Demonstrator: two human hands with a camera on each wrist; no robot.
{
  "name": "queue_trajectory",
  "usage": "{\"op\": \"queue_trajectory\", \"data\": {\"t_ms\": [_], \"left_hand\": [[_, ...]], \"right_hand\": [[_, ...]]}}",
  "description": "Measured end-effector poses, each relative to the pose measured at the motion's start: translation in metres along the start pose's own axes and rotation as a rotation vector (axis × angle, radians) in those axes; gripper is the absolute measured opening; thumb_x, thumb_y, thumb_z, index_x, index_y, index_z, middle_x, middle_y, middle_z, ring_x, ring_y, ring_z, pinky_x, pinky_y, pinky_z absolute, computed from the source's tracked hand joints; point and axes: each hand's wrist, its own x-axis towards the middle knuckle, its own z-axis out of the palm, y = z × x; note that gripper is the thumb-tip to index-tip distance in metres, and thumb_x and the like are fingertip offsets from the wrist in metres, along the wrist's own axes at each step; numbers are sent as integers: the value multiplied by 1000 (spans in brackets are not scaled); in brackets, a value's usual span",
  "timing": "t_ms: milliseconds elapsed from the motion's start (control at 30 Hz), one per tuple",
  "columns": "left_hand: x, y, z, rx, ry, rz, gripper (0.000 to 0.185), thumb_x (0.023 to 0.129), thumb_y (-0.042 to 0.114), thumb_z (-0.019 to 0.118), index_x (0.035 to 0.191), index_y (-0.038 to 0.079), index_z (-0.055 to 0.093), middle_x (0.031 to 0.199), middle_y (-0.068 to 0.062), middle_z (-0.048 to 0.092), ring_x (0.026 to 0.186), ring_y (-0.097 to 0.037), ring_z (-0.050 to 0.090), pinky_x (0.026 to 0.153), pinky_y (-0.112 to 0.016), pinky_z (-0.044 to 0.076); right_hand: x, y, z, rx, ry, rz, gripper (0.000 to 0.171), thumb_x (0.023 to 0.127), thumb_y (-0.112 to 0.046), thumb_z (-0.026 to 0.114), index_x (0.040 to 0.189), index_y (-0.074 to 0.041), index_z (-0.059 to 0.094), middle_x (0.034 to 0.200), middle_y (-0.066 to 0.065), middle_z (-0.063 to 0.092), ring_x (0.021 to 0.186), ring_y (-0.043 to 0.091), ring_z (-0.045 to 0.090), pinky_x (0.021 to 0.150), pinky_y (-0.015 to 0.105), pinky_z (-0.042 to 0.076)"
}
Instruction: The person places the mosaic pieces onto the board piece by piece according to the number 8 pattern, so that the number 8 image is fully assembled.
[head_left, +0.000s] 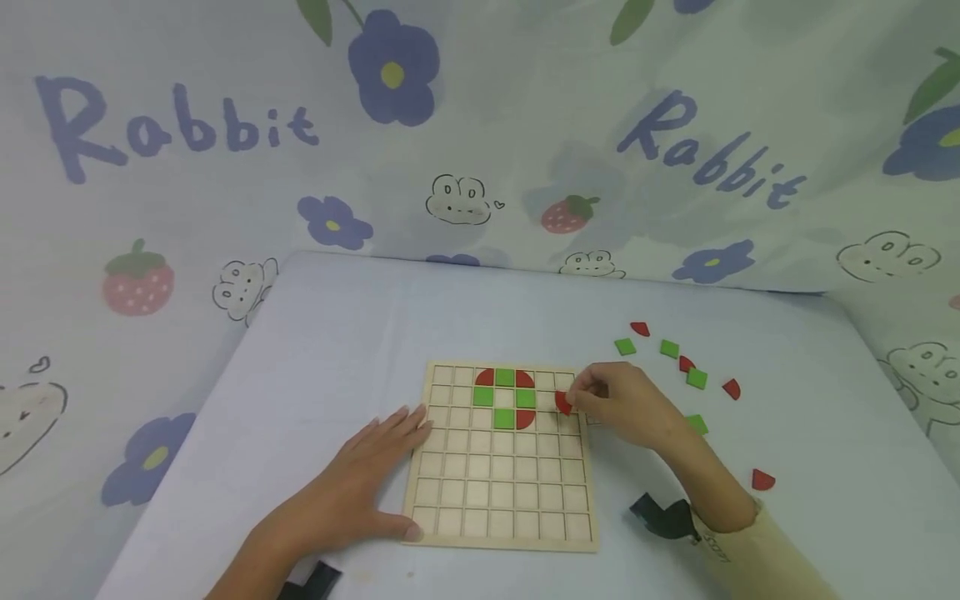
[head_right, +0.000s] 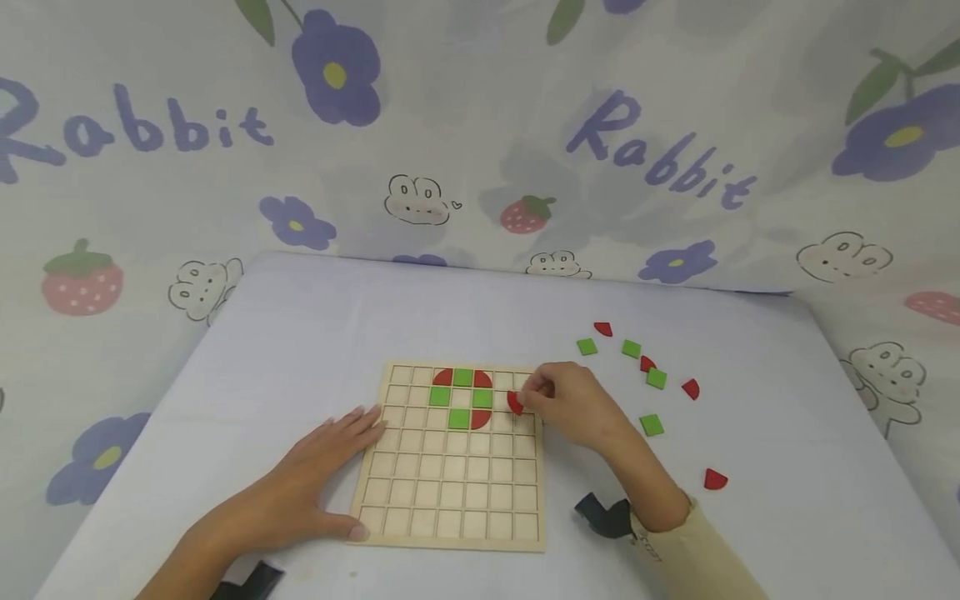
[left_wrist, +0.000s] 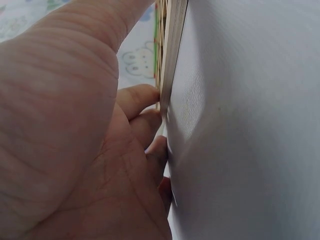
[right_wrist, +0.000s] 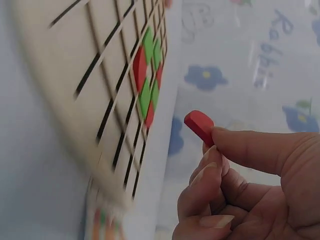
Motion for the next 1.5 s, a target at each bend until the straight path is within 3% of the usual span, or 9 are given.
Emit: {"op": "queue_trajectory", "data": {"t_ms": [200, 333, 633, 767, 833, 1000, 1133, 1333, 1500], "left_hand": [[0, -1, 0, 3, 6, 15, 120, 71, 60, 88, 167, 19, 30, 174, 5, 17, 160, -25, 12, 128, -55, 9], [1, -4, 1, 7, 8, 23, 119, 72, 60, 88, 167, 19, 30, 174, 5, 17, 160, -24, 12, 128, -55, 9], [1, -5, 2, -1, 12, 37, 119, 72, 63, 86, 167, 19, 30, 174, 5, 17, 160, -24, 12, 128, -54, 10], [2, -4, 1, -9, 11, 39, 118, 72, 61, 87, 166, 18, 30, 174, 5, 17, 160, -24, 12, 128, -54, 10], [2, -3, 1, -8, 10, 39, 118, 72, 61, 88, 166, 18, 31, 174, 4, 17, 160, -24, 12, 128, -54, 10], [2, -3, 1, -4, 8, 31, 118, 71, 59, 89, 166, 17, 31, 174, 5, 17, 160, -24, 12, 128, -55, 10], [2, -4, 1, 4, 10, 38, 119, 71, 59, 89, 166, 17, 31, 174, 5, 17, 160, -24, 12, 128, -55, 10], [1, -5, 2, 11, 15, 42, 118, 72, 60, 88, 166, 17, 30, 174, 5, 17, 160, -24, 13, 128, -54, 10], [0, -5, 2, 7, 20, 44, 118, 72, 60, 87, 166, 17, 30, 174, 5, 17, 160, -24, 13, 128, -52, 10]], "right_hand": [[24, -34, 29, 3, -85, -79, 11, 98, -18, 71, 90, -12, 72, 78, -4, 64, 75, 16, 57, 64, 31, 51], [33, -49, 47, 9, -111, -84, 13, 98, -19, 68, 89, -12, 72, 76, -4, 64, 69, 15, 56, 60, 30, 50], [39, -57, 74, -56, -54, -76, 15, 96, -12, 67, 81, -10, 68, 72, -4, 62, 59, 12, 52, 53, 27, 45], [37, -54, 80, -168, -3, -104, 16, 94, -10, 66, 79, -12, 66, 66, -5, 58, 56, 12, 48, 49, 25, 40], [36, -54, 80, -207, 10, -116, 14, 95, -12, 69, 82, -12, 68, 68, -7, 58, 59, 11, 51, 51, 25, 42], [35, -56, 80, -260, -32, -157, 8, 96, -19, 75, 92, -14, 74, 77, -10, 62, 67, 9, 56, 58, 26, 50], [33, -58, 81, -327, -36, -177, 7, 95, -20, 76, 95, -14, 74, 82, -9, 61, 68, 9, 54, 57, 26, 48], [31, -63, 83, -403, -8, -184, 16, 95, -28, 78, 97, -13, 72, 92, -5, 67, 74, 10, 57, 60, 27, 51], [31, -66, 85, -436, 13, -198, 22, 94, -34, 78, 92, -15, 68, 89, -4, 65, 73, 11, 57, 59, 28, 51]]}}
